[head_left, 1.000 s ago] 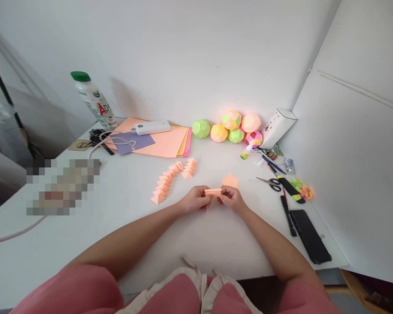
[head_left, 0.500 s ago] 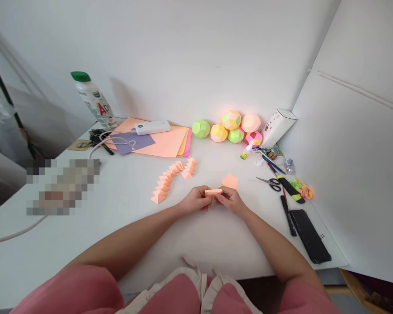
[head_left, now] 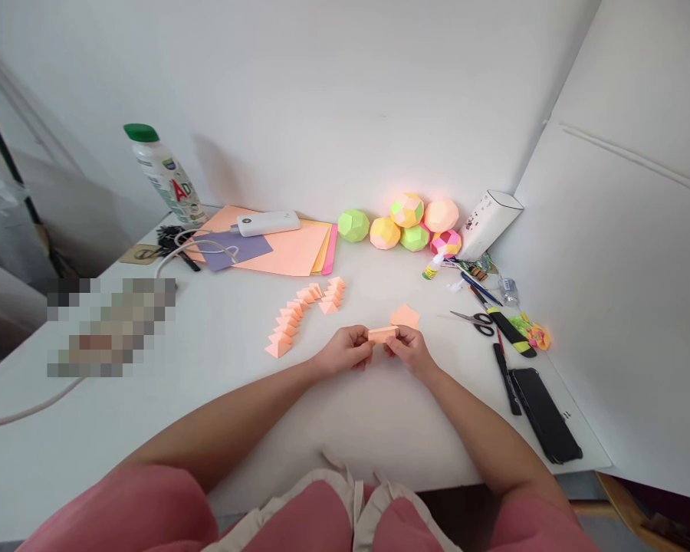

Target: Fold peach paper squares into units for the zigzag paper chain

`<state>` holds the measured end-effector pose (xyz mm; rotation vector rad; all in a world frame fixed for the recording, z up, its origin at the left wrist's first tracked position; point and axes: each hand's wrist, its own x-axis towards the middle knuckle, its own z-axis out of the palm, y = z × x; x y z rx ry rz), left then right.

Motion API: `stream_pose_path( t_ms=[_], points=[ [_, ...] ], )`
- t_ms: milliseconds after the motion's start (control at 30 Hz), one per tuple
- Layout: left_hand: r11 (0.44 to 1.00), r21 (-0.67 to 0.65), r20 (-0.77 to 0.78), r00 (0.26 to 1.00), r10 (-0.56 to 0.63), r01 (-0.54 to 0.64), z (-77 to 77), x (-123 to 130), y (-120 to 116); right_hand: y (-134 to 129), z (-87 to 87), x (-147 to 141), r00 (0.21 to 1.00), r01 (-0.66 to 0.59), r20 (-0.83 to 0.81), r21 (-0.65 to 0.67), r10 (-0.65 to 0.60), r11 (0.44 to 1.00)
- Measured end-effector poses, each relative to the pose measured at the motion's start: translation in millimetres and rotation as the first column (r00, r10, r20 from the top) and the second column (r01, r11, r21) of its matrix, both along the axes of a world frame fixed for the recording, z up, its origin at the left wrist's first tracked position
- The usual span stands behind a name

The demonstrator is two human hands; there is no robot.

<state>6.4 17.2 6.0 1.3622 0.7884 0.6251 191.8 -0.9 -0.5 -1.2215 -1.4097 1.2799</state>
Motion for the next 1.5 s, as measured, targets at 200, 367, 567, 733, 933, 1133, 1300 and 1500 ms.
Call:
stream_pose_path(
  t_ms=[200, 367, 567, 733, 933, 1133, 1300, 1500],
  points=[
    [0.999, -0.035, 0.05, 0.998, 0.034, -0.032, -1.9, -0.2, 0.1, 2.1, 0.6, 1.8, 0.995, 0.06, -0.083, 0.003, -0.059, 0.998],
    [0.992, -0.018, 0.181, 0.975, 0.129, -0.128, -4.2, 2.6, -0.6, 2.0, 1.3, 1.5, 0.997, 0.042, -0.062, -0.01, -0.043, 0.999],
    [0.992, -0.013, 0.191, 0.973, 0.126, -0.126, -12.1, 5.2, 2.2, -1.2, 5.3, -2.1, 0.998, -0.031, 0.054, -0.017, 0.032, 0.999],
    [0.99, 0.001, 0.208, 0.968, 0.14, -0.143, -14.5, 5.0, 4.0, -2.2, 3.2, -4.0, 0.999, 0.014, -0.031, 0.065, -0.012, 0.998],
    [0.986, 0.052, 0.133, 0.979, 0.152, -0.16, -9.6, 3.0, 1.9, -0.7, -2.6, -2.5, 0.994, -0.105, 0.003, 0.124, 0.105, 0.987],
    [0.994, 0.075, 0.051, 0.995, 0.08, -0.084, -4.8, 0.1, 0.1, 3.2, -2.9, -1.3, 0.997, -0.074, 0.024, 0.199, 0.071, 0.977],
    [0.989, 0.148, -0.008, 1.0, 0.017, -0.016, 8.8, -1.6, -3.9, 3.3, 1.6, -0.4, 0.998, -0.062, 0.028, 0.187, 0.058, 0.98],
    [0.984, 0.176, -0.042, 0.998, 0.048, -0.04, 8.2, 0.2, -3.2, -0.1, 6.3, -3.3, 0.993, -0.117, -0.022, 0.071, 0.118, 0.991]
  ],
)
